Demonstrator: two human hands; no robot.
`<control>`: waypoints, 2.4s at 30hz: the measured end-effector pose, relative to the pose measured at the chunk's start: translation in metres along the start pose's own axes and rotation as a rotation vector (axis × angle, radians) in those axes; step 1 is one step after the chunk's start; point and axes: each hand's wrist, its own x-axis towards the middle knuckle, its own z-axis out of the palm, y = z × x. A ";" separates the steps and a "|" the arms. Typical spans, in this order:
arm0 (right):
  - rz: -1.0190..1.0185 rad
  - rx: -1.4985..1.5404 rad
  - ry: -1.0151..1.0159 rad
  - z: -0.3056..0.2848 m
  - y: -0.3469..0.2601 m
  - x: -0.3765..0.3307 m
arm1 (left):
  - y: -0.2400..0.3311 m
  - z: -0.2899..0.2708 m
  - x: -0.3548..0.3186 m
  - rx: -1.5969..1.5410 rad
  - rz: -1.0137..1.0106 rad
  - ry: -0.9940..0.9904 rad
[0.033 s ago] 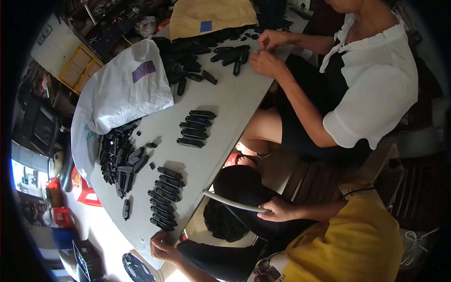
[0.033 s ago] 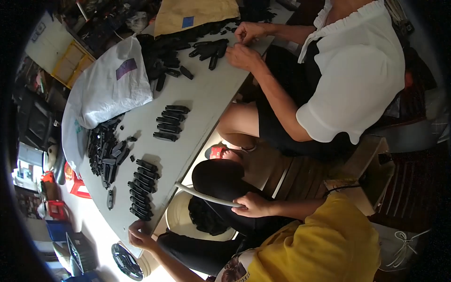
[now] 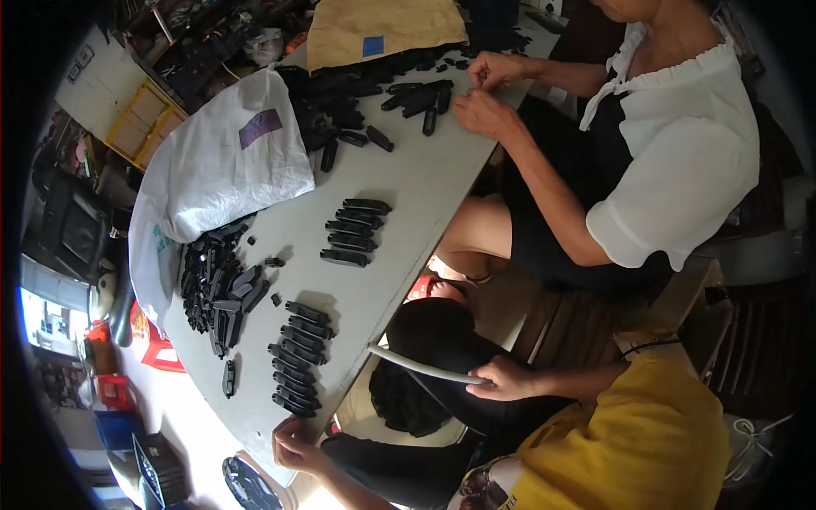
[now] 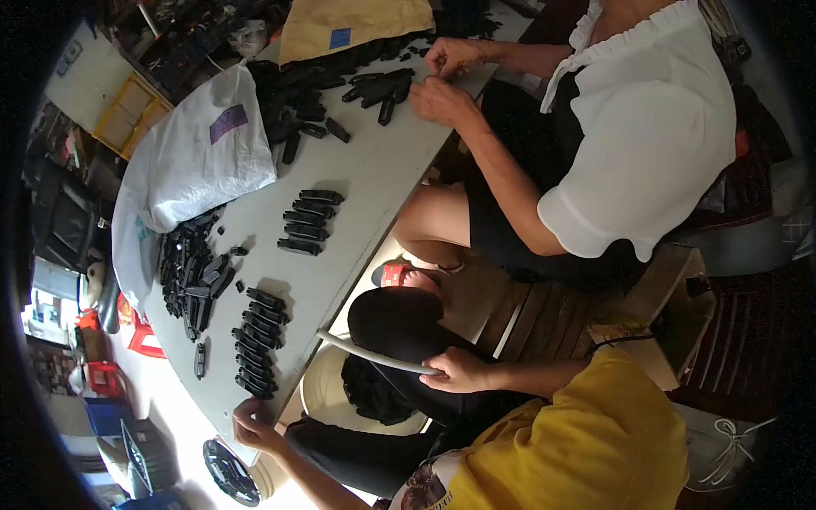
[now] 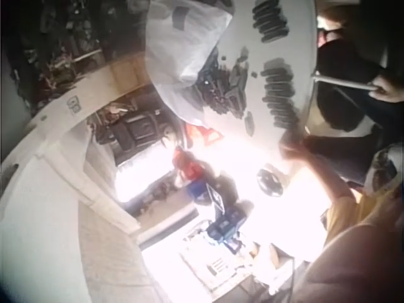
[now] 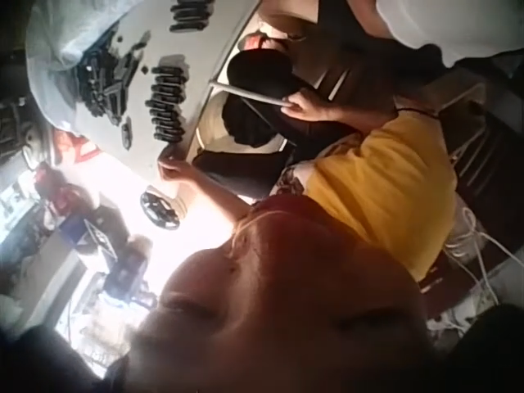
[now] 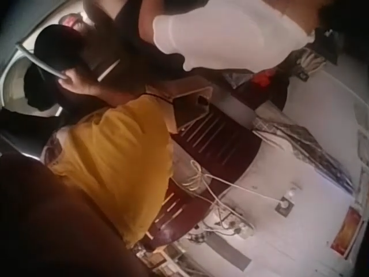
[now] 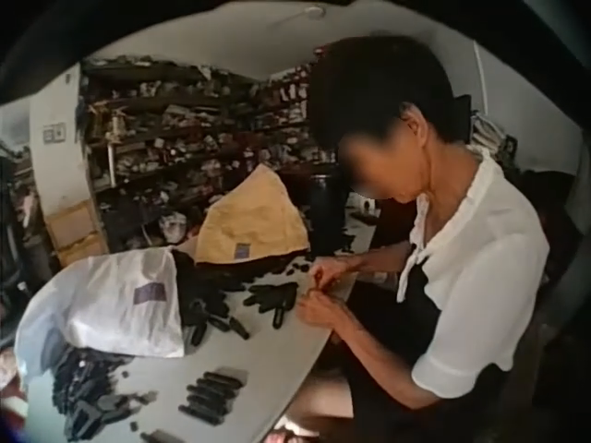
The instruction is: Manually assembling small black plastic components on a white worktable.
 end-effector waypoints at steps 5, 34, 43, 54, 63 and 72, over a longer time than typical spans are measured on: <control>-0.056 0.040 -0.027 0.001 -0.008 0.007 | 0.004 -0.009 0.002 0.033 -0.044 0.013; -0.175 -0.572 0.070 -0.049 -0.117 0.101 | 0.015 0.017 0.078 -0.093 0.128 -0.682; -0.231 -0.657 -0.114 -0.067 -0.120 0.100 | 0.035 -0.025 0.027 -0.062 0.044 -0.726; -0.233 0.059 0.113 -0.074 -0.072 0.048 | 0.080 0.039 0.088 -0.163 0.214 -0.640; -0.015 0.291 0.372 -0.083 -0.070 0.035 | 0.121 0.216 0.108 0.128 0.543 -0.655; -0.083 0.073 0.178 -0.065 -0.065 0.058 | 0.063 0.059 0.062 0.283 0.376 -0.770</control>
